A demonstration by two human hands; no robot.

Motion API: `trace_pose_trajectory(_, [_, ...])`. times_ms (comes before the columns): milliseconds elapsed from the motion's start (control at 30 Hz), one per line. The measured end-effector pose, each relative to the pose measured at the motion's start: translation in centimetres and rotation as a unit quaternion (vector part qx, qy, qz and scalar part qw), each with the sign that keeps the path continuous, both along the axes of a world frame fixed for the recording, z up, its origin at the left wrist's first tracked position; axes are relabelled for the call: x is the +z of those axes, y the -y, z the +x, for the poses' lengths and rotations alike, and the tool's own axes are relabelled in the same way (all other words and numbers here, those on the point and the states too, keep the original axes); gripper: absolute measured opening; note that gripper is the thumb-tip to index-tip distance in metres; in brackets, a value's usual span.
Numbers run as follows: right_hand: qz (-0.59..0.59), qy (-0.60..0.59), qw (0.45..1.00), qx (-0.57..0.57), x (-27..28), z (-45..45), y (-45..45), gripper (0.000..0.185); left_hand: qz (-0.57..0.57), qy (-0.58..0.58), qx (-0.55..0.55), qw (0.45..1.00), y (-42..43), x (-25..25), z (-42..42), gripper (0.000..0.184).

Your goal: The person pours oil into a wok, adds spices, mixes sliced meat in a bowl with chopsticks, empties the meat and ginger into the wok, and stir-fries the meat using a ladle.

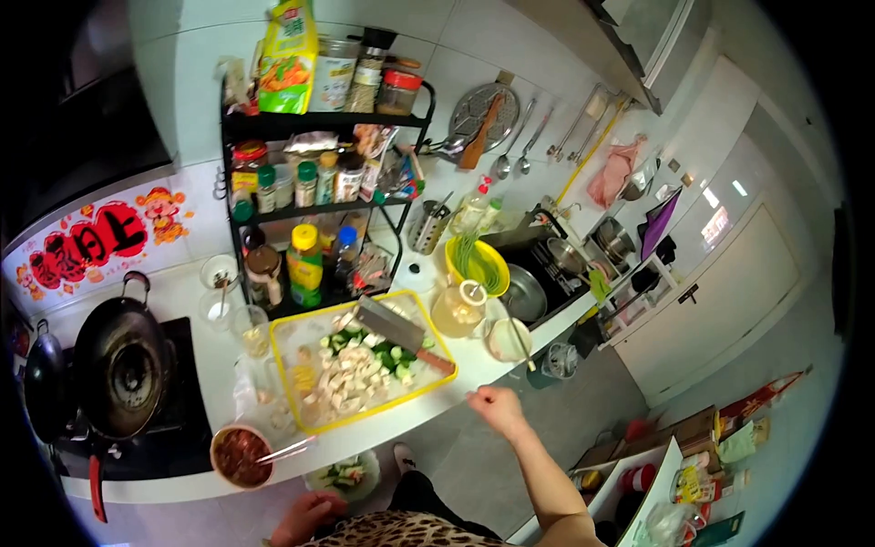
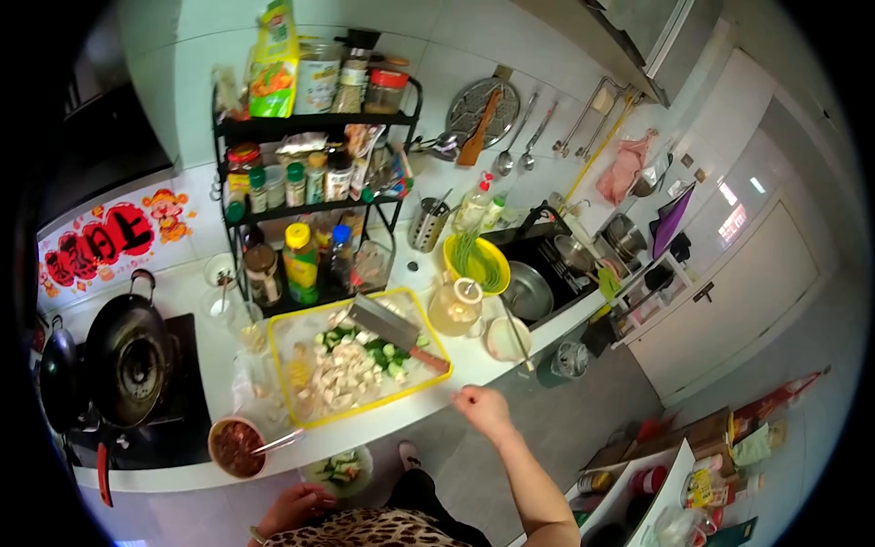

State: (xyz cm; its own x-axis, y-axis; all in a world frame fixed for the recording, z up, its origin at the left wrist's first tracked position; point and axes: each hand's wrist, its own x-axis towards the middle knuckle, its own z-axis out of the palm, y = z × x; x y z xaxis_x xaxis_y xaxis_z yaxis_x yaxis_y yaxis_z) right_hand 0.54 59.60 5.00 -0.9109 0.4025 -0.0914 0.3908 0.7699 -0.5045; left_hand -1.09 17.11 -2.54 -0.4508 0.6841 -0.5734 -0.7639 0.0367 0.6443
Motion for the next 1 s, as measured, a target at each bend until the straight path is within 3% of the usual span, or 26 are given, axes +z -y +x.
trace_pose_trajectory(33, [-0.01,-0.067,0.996,-0.06,0.5,-0.7,-2.3,0.04,0.002,-0.004,-0.012,1.0,-1.8,-0.1,-0.6,0.028])
trace_pose_trajectory(100, [-0.03,-0.139,0.986,-0.09,0.7,-3.2,-7.8,0.015,-0.001,-0.012,-0.033,0.999,-5.6,-0.3,-1.8,0.028])
trace_pose_trajectory(133, [0.014,-0.105,0.991,-0.077,3.3,-4.8,-9.7,0.026,-0.004,-0.013,-0.037,0.999,-7.7,-0.5,-2.4,0.028])
trace_pose_trajectory(200, [-0.129,-0.216,0.968,-0.001,0.5,-9.6,-19.1,0.047,-0.014,-0.019,-0.042,0.999,-12.1,-1.0,-3.4,0.029])
trace_pose_trajectory(267, [-0.07,-0.281,0.954,0.072,2.9,-15.6,-24.8,0.046,-0.027,-0.018,-0.031,0.999,-16.5,-1.4,-4.6,0.029])
trace_pose_trajectory(300, [-0.095,-0.321,0.938,0.092,3.1,-19.5,-28.6,0.045,-0.033,-0.018,-0.023,0.999,-18.7,-1.4,-5.4,0.03])
trace_pose_trajectory(333, [-0.156,-0.361,0.915,0.088,3.5,-23.6,-31.9,0.041,-0.046,-0.016,-0.008,0.999,-20.5,-1.3,-6.2,0.03])
trace_pose_trajectory(400, [-0.087,-0.351,0.932,-0.009,6.6,-30.7,-36.8,0.031,-0.065,-0.013,0.025,0.997,-23.7,-1.2,-7.6,0.03])
trace_pose_trajectory(433, [-0.119,-0.367,0.922,-0.009,7.5,-34.8,-39.6,0.036,-0.075,-0.01,0.041,0.996,-25.0,-0.9,-8.1,0.031])
trace_pose_trajectory(500, [-0.035,-0.391,0.92,-0.003,11.4,-40.9,-42.7,0.043,-0.093,-0.006,0.071,0.993,-27.2,-0.3,-9.0,0.031])
trace_pose_trajectory(567, [0.004,-0.412,0.91,-0.037,14.4,-45.3,-42.9,0.044,-0.111,-0.005,0.098,0.989,-28.8,0.1,-9.6,0.031])
trace_pose_trajectory(700, [0.021,-0.423,0.903,-0.075,15.2,-53.5,-46.9,0.047,-0.139,0.0,0.147,0.979,-31.0,1.1,-10.3,0.032])
trace_pose_trajectory(1000, [0.038,-0.378,0.916,-0.128,15.4,-55.5,-45.1,0.043,-0.172,0.024,0.21,0.962,-32.6,1.3,-10.2,0.035])
